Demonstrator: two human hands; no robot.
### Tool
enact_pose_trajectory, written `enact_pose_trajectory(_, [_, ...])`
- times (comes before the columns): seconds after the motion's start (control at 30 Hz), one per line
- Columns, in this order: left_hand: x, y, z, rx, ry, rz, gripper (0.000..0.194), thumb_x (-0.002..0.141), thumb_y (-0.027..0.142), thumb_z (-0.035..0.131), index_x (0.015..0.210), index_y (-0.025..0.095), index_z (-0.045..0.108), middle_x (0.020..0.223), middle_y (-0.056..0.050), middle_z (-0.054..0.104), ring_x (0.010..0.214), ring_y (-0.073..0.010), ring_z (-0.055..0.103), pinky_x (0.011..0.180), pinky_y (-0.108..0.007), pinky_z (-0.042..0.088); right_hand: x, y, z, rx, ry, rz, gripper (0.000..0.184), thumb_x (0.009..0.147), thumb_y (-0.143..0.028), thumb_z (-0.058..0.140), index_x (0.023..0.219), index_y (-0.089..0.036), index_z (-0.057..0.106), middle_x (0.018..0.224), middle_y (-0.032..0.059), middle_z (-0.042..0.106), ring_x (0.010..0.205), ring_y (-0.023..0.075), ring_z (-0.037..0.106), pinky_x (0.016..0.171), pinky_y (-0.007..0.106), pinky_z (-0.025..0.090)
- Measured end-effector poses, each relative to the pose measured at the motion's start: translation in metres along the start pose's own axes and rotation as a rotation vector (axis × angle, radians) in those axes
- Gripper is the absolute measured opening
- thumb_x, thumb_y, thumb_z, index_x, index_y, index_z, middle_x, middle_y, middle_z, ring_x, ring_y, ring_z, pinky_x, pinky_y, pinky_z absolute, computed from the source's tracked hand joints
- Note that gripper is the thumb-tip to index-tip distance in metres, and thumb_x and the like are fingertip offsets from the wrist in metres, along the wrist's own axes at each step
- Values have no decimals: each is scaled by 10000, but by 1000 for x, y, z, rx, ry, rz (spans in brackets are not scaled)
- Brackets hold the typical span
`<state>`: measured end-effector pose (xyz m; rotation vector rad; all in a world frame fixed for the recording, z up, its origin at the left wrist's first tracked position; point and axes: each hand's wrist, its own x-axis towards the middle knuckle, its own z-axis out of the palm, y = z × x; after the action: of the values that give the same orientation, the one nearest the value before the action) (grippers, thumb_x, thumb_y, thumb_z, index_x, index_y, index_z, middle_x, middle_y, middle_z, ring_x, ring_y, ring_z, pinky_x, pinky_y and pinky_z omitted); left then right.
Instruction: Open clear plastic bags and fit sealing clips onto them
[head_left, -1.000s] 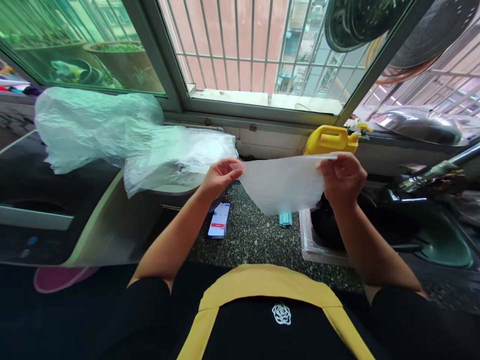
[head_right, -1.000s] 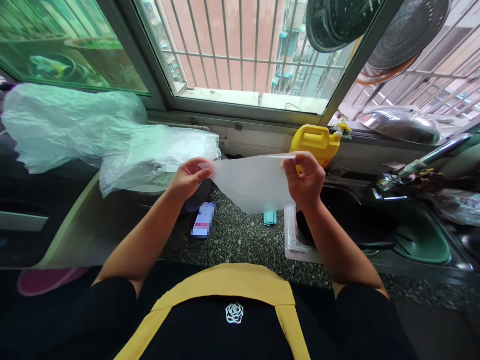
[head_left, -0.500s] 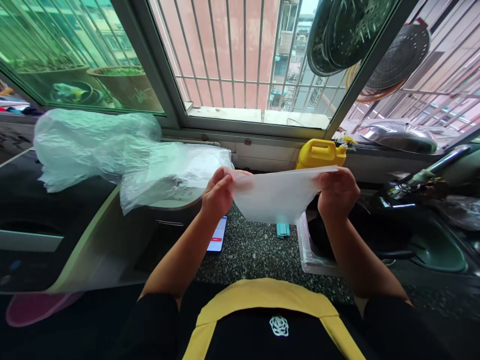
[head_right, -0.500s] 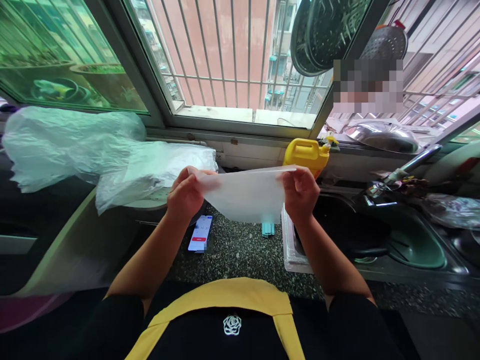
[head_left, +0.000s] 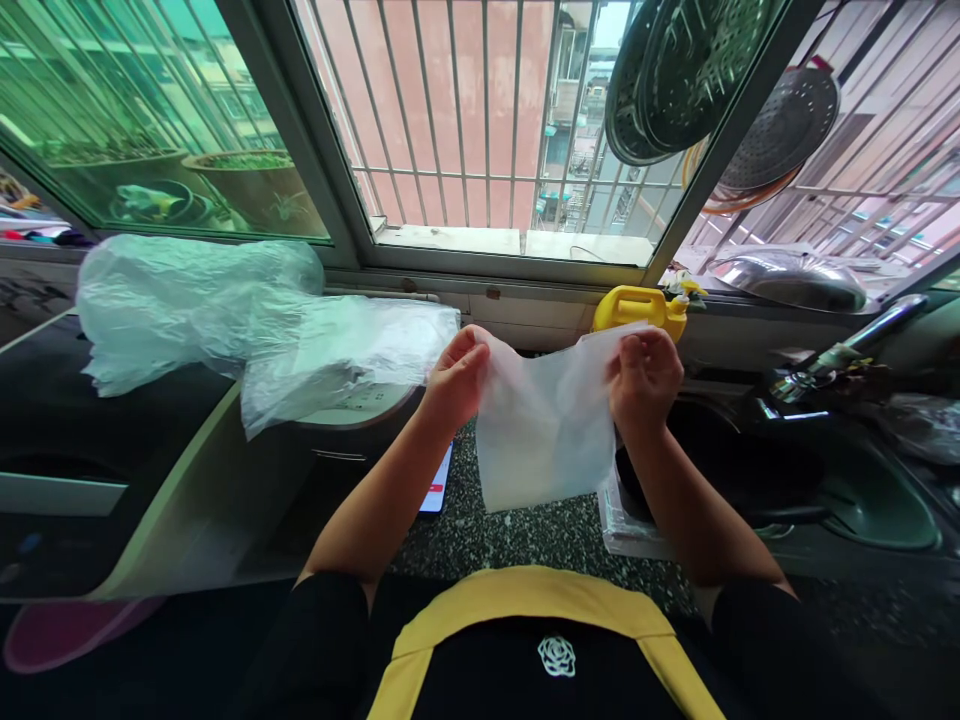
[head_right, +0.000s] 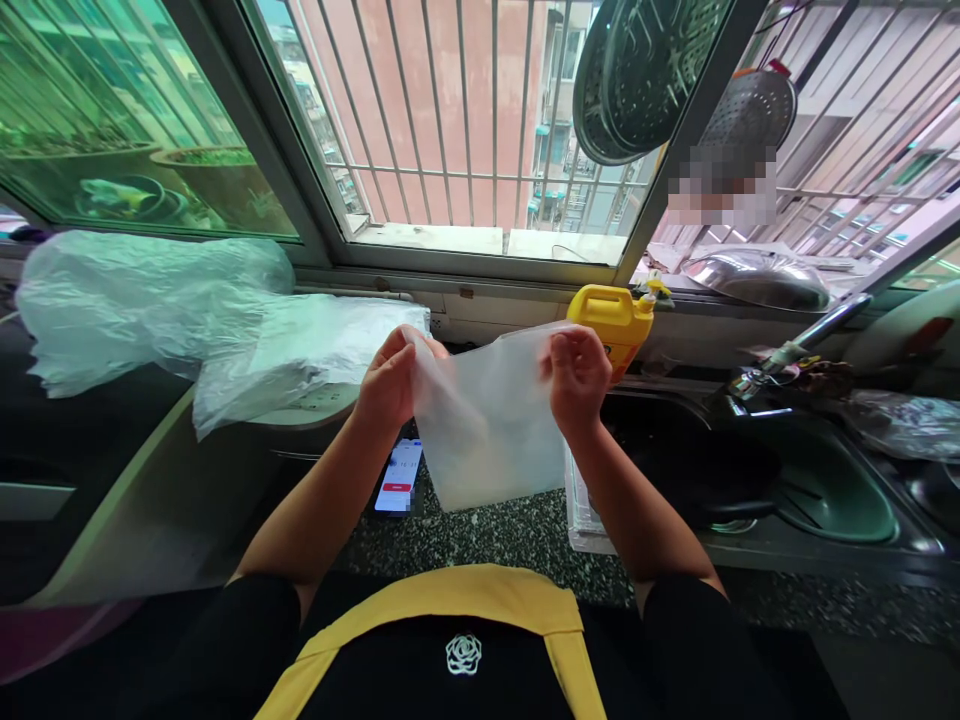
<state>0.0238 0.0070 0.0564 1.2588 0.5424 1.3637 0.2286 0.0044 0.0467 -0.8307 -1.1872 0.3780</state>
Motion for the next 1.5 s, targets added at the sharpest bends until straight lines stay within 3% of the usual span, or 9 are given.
enact_pose_trajectory(0.1, [9, -6, 2, 12, 37, 52, 307, 704, 469, 653, 694, 227, 464, 652, 18, 563, 621, -128, 562, 551, -258, 425, 6, 7, 8, 112, -56, 124, 332, 758, -585, 612, 752, -261, 542, 548, -58, 453, 432, 84, 420, 417, 241, 350])
enact_pose_trajectory(0.23, [19, -12, 6, -2, 2, 65, 312, 684, 456, 702, 660, 209, 513, 614, 29, 554, 596, -108, 541, 567, -247, 421, 11, 9, 20, 228, -204, 237, 424, 660, -638, 665, 694, -236, 534, 584, -48, 471, 501, 83, 431, 466, 231, 361])
enact_pose_trajectory(0.4, [27, -15, 17, -63, -2, 51, 320, 583, 432, 803, 630, 178, 614, 640, 20, 612, 619, -90, 552, 609, -223, 439, 8, 4, 34, 334, -393, 341, 383, 692, -582, 671, 712, -211, 578, 660, -24, 562, 558, 83, 467, 527, 231, 394])
enact_pose_trajectory(0.6, [32, -16, 23, -135, -23, 51, 320, 514, 389, 854, 620, 177, 638, 670, 33, 604, 589, -64, 531, 596, -206, 443, 3, 1, 41, 347, -452, 321, 327, 711, -537, 679, 711, -219, 602, 670, -21, 577, 628, 106, 517, 595, 252, 440])
enact_pose_trajectory(0.97, [33, -24, 14, 31, -34, 130, 307, 571, 396, 820, 654, 190, 607, 703, 32, 552, 642, -78, 507, 616, -232, 426, 2, -4, 46, 364, -465, 361, 300, 626, -439, 778, 672, -195, 610, 628, -40, 580, 589, 85, 499, 589, 240, 444])
enact_pose_trajectory(1.1, [32, -26, 12, 93, -26, 117, 318, 593, 414, 802, 720, 215, 589, 715, 30, 531, 644, -87, 500, 611, -247, 425, 3, -4, 46, 349, -459, 361, 332, 602, -462, 788, 680, -194, 607, 633, -40, 578, 580, 81, 493, 582, 238, 441])
enact_pose_trajectory(1.23, [34, -28, 8, 198, 46, 158, 374, 569, 388, 817, 804, 244, 564, 883, 9, 558, 767, -112, 527, 718, -273, 451, 4, -6, 46, 355, -476, 355, 364, 606, -511, 771, 700, -200, 606, 655, -37, 579, 590, 84, 505, 591, 238, 455])
enact_pose_trajectory(1.37, [37, -31, 2, 381, 138, 109, 596, 540, 405, 829, 1051, 285, 548, 1144, -33, 542, 1012, -189, 525, 894, -350, 428, 4, -8, 45, 363, -538, 371, 360, 630, -519, 755, 762, -212, 621, 722, -17, 630, 646, 106, 564, 638, 262, 494])
enact_pose_trajectory(1.5, [37, -30, -2, 469, 151, 6, 795, 546, 451, 823, 1244, 322, 465, 1315, -59, 459, 1172, -259, 465, 995, -430, 361, 4, -6, 45, 395, -610, 390, 355, 663, -503, 741, 858, -228, 631, 848, 18, 685, 772, 146, 632, 752, 318, 530])
